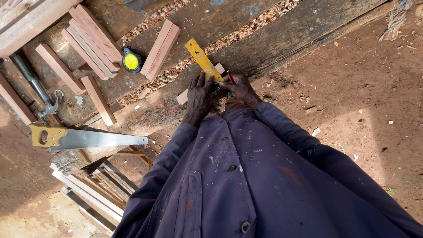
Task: Using a try square and pencil to mark cutting lines on small wooden blocks on a workbench.
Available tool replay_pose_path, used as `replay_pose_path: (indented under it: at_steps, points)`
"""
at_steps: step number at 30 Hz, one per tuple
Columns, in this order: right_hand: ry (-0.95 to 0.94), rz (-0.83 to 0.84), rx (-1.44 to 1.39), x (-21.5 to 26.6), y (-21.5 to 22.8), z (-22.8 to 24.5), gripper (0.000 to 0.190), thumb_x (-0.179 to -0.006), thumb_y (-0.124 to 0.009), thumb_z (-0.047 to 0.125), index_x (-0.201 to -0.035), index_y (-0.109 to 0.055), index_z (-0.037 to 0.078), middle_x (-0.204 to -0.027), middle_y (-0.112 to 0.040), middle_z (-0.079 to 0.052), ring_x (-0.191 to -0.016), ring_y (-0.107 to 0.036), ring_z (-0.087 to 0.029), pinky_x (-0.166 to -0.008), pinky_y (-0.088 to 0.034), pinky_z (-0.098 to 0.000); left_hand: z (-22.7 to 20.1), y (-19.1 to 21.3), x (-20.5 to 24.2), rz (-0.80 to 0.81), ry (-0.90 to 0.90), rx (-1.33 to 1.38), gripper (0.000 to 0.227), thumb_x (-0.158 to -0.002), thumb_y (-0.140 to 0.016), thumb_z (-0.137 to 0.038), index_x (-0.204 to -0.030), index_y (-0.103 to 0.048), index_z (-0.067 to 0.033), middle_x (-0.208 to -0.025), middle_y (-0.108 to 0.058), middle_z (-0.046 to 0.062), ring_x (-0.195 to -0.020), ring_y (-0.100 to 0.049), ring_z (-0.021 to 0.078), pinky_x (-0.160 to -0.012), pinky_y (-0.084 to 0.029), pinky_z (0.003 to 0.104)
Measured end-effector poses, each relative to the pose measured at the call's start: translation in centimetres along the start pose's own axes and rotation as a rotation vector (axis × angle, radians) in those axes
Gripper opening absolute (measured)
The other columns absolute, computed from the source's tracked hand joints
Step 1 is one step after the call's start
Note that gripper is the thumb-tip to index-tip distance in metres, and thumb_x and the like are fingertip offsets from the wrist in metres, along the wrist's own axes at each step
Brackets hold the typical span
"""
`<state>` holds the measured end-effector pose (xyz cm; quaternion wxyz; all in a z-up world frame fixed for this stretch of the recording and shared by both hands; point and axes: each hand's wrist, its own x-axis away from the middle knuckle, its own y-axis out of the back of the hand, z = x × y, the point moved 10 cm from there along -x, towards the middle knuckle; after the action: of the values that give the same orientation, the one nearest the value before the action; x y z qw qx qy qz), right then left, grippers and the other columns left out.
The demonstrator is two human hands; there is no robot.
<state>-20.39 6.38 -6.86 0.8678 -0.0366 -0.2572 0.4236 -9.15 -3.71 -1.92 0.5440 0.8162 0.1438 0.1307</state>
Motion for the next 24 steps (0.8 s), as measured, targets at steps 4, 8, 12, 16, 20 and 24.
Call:
replay_pose_path:
  at_steps: [4, 8, 12, 16, 20, 24]
  points:
    - [0.004, -0.001, 0.002, 0.0, 0.0, 0.4, 0.008, -0.092, -0.079, 0.01, -0.097, -0.078, 0.003, -0.061, -0.069, -0.005, -0.049, -0.05, -0.001, -0.049, -0.032, -0.0166, 0.0, 0.3, 0.0, -0.006, -0.008, 0.008, 0.072, -0.076, -0.088, -0.031, -0.142, -0.064, -0.016, -0.145, -0.056, 0.027, -0.134, -0.053, 0.0448, -0.111, -0.042, 0.058]
    - [0.001, 0.009, -0.006, 0.3, -0.3, 1.0, 0.01, -0.092, -0.08, 0.01, -0.098, -0.079, 0.003, -0.06, -0.068, -0.005, -0.05, -0.046, 0.0, -0.048, -0.028, -0.0162, -0.2, 0.5, 0.1, -0.004, -0.017, 0.038, 0.072, -0.076, -0.088, -0.031, -0.142, -0.063, -0.015, -0.146, -0.055, 0.027, -0.134, -0.052, 0.0463, -0.111, -0.042, 0.059]
    - [0.001, 0.02, -0.031, -0.8, 0.2, -0.5, 0.01, -0.093, -0.079, 0.008, -0.1, -0.079, 0.002, -0.056, -0.066, -0.007, -0.038, -0.044, -0.002, -0.043, -0.03, -0.0163, 0.0, 0.2, 0.1, -0.004, -0.023, 0.048, 0.073, -0.076, -0.088, -0.03, -0.142, -0.063, -0.0144, -0.146, -0.054, 0.029, -0.134, -0.052, 0.0474, -0.111, -0.042, 0.06]
    - [-0.013, 0.012, -0.027, -0.6, 0.3, -0.9, 0.009, -0.092, -0.079, 0.008, -0.098, -0.079, 0.002, -0.057, -0.066, -0.006, -0.041, -0.044, 0.0, -0.042, -0.027, -0.0159, -0.3, 0.6, 0.0, 0.004, -0.017, 0.067, 0.072, -0.077, -0.088, -0.029, -0.143, -0.063, -0.0142, -0.145, -0.055, 0.029, -0.135, -0.051, 0.0481, -0.111, -0.041, 0.062]
    - [0.01, 0.009, -0.012, 0.2, -0.1, 0.9, 0.008, -0.091, -0.079, 0.008, -0.097, -0.079, 0.002, -0.056, -0.065, -0.004, -0.047, -0.045, 0.001, -0.046, -0.026, -0.015, -0.3, 0.6, 0.1, 0.005, -0.016, 0.078, 0.072, -0.078, -0.087, -0.03, -0.143, -0.062, -0.0144, -0.146, -0.054, 0.029, -0.135, -0.051, 0.0488, -0.111, -0.041, 0.062]
    - [0.008, 0.006, -0.025, 0.0, 0.0, 0.3, 0.008, -0.091, -0.079, 0.006, -0.098, -0.079, 0.002, -0.055, -0.064, -0.004, -0.041, -0.047, 0.0, -0.045, -0.03, -0.014, -0.5, 1.1, 0.0, 0.006, -0.012, 0.079, 0.071, -0.078, -0.087, -0.029, -0.143, -0.063, -0.0135, -0.146, -0.054, 0.03, -0.135, -0.051, 0.0492, -0.111, -0.041, 0.062]
